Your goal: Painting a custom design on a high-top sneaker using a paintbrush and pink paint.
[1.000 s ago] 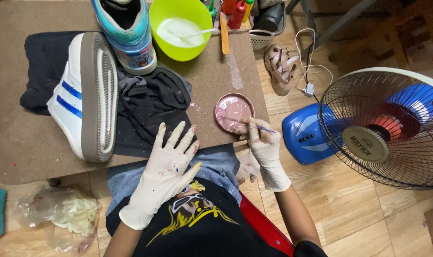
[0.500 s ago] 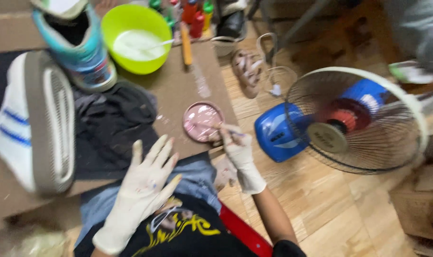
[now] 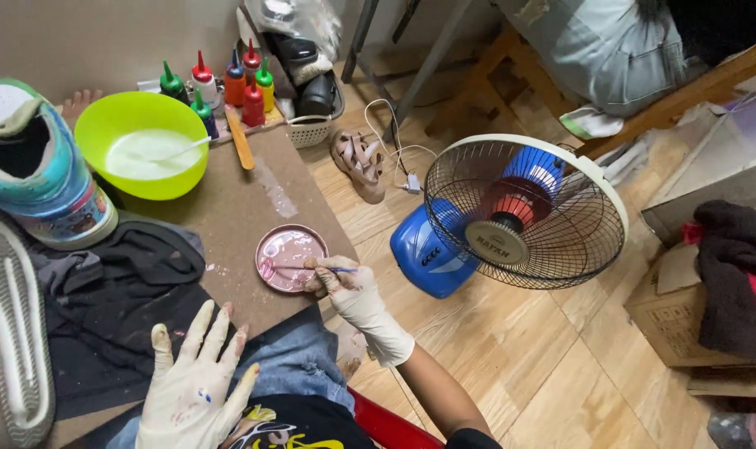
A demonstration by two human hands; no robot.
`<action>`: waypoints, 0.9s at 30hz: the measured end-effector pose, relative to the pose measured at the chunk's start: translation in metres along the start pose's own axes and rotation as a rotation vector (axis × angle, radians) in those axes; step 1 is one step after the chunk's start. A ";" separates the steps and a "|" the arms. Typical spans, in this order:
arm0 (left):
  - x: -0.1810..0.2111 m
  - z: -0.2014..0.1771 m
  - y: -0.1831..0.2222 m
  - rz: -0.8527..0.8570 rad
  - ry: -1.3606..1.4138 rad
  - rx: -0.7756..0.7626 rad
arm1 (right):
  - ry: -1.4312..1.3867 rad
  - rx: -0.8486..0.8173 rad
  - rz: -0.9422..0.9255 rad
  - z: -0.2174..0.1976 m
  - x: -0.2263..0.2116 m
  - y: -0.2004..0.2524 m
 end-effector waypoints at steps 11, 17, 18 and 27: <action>0.007 -0.041 -0.010 -0.075 0.078 0.005 | 0.062 0.026 -0.085 0.013 -0.016 -0.001; 0.007 -0.064 -0.019 -0.079 0.171 0.023 | 0.197 0.098 -0.124 0.009 -0.023 -0.001; 0.009 -0.066 -0.021 -0.062 0.189 0.016 | 0.306 0.125 -0.184 0.008 -0.030 0.003; 0.011 -0.063 -0.019 -0.043 0.219 -0.010 | 0.143 0.056 -0.061 0.010 -0.031 0.012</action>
Point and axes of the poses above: each hand's wrist, its own y-axis away from the middle knuckle, its own z-axis out of the palm, x = y × z, the point moved 9 cm from there along -y, towards the middle knuckle, and after that the axes turned 9 degrees about z, right-handed, at the moved point
